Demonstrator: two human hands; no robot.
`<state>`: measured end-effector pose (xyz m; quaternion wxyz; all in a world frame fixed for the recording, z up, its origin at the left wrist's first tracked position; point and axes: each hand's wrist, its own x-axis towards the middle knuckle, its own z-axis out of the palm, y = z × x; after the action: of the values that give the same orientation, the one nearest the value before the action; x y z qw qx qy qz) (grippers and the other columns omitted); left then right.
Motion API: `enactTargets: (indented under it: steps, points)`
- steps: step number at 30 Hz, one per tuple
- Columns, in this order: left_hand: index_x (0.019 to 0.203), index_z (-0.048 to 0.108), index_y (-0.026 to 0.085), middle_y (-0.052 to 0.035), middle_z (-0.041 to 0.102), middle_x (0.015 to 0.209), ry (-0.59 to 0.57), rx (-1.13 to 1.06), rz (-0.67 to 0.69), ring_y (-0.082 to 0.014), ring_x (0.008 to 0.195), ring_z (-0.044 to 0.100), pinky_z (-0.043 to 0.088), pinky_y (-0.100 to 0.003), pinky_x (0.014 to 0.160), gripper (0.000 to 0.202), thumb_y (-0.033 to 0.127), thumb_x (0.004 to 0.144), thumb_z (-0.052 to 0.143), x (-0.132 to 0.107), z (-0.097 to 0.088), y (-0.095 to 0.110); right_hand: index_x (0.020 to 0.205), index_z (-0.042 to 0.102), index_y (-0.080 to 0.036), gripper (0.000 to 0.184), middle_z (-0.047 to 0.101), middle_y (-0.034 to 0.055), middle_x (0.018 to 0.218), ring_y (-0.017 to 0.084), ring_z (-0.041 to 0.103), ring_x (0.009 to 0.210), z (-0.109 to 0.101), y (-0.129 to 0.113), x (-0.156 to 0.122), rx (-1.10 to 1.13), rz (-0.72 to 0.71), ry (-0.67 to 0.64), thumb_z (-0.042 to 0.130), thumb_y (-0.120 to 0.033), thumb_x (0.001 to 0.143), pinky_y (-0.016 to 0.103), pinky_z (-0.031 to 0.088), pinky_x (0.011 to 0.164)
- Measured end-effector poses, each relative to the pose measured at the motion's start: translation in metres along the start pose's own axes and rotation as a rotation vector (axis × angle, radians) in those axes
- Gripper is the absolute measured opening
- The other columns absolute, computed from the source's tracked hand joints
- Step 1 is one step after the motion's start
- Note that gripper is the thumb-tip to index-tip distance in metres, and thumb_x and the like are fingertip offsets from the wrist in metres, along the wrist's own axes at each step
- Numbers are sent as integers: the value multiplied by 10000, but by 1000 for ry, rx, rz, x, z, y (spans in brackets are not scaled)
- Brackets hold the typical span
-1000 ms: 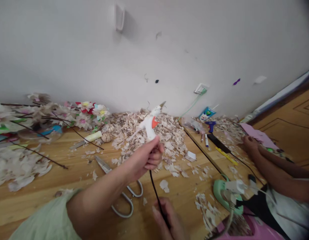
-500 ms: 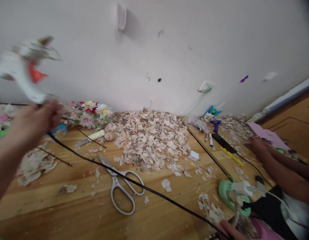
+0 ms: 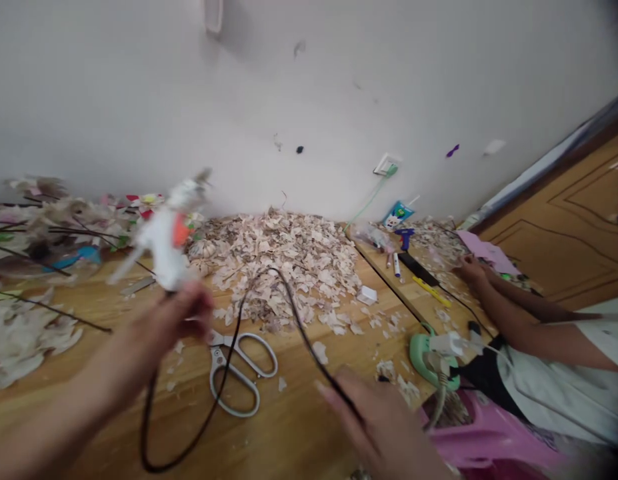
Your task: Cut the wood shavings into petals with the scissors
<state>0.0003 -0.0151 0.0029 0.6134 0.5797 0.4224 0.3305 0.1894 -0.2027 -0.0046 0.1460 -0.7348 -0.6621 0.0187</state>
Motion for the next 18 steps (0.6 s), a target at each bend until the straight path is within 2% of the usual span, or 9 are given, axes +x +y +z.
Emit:
enactTargets:
  steps: [2, 3, 5, 7, 9, 12, 14, 16, 18]
  points:
    - [738, 665, 218, -40, 697, 958, -154, 36, 43, -273, 996, 595, 433, -378, 932, 385, 579, 729, 530, -10, 27, -5, 741, 585, -203, 389, 650, 8, 584, 169, 613, 495, 7, -19, 19, -6, -101, -56, 285, -342, 947, 245, 390, 441]
    - [787, 670, 216, -41, 676, 1061, -211, 7, 37, -266, 1074, 560, 402, -364, 973, 385, 572, 729, 536, -14, 41, -8, 748, 585, -199, 373, 652, 7, 586, 169, 610, 491, 10, -25, 26, 12, -123, -68, 297, -335, 943, 248, 373, 437]
    - [877, 659, 208, -52, 659, 1107, -335, -89, -14, -249, 1068, 568, 442, -346, 922, 423, 581, 738, 516, -19, 63, -15, 855, 597, -184, 317, 692, 27, 704, 178, 643, 589, 14, -29, 37, 82, -132, -78, 318, -307, 942, 252, 397, 493]
    - [830, 648, 191, -59, 694, 980, -412, -159, -23, -228, 947, 616, 476, -325, 843, 418, 574, 759, 496, -18, 73, -20, 963, 586, -175, 276, 706, 48, 846, 186, 660, 719, 18, -27, 44, 163, -137, -86, 335, -287, 944, 258, 430, 580]
    - [715, 611, 184, -45, 707, 848, -393, -237, -20, -203, 845, 634, 484, -311, 799, 384, 539, 789, 486, -12, 69, -20, 965, 581, -182, 251, 698, 45, 878, 184, 652, 761, 21, -20, 45, 216, -121, -129, 358, -295, 941, 263, 438, 621]
    - [616, 502, 187, -15, 702, 726, -218, -364, -100, -179, 728, 642, 505, -299, 705, 357, 477, 824, 479, 1, 49, -14, 809, 576, -191, 285, 655, 11, 718, 163, 614, 644, 20, -5, 34, 229, -1, -212, 370, -340, 939, 256, 424, 556]
    - [588, 450, 190, 8, 670, 613, -119, -378, -105, -161, 644, 630, 502, -263, 628, 377, 461, 850, 442, 9, 34, -10, 802, 579, -197, 292, 637, 4, 713, 152, 606, 665, 15, 8, 22, 269, 41, -260, 371, -351, 939, 248, 448, 580]
    - [568, 436, 194, 38, 610, 519, -82, -352, -75, -128, 529, 583, 489, -229, 574, 391, 433, 876, 405, 14, 21, -10, 982, 585, -222, 219, 665, 18, 910, 153, 618, 854, 5, 27, 11, 317, 30, -312, 401, -327, 932, 252, 483, 735]
    - [546, 432, 200, 54, 555, 461, -57, -334, -68, -115, 438, 524, 484, -223, 537, 400, 406, 886, 390, 15, 12, -12, 1149, 529, -245, 264, 615, 51, 1141, 181, 563, 1056, -9, 55, 7, 210, 42, -302, 439, -323, 913, 309, 450, 894]
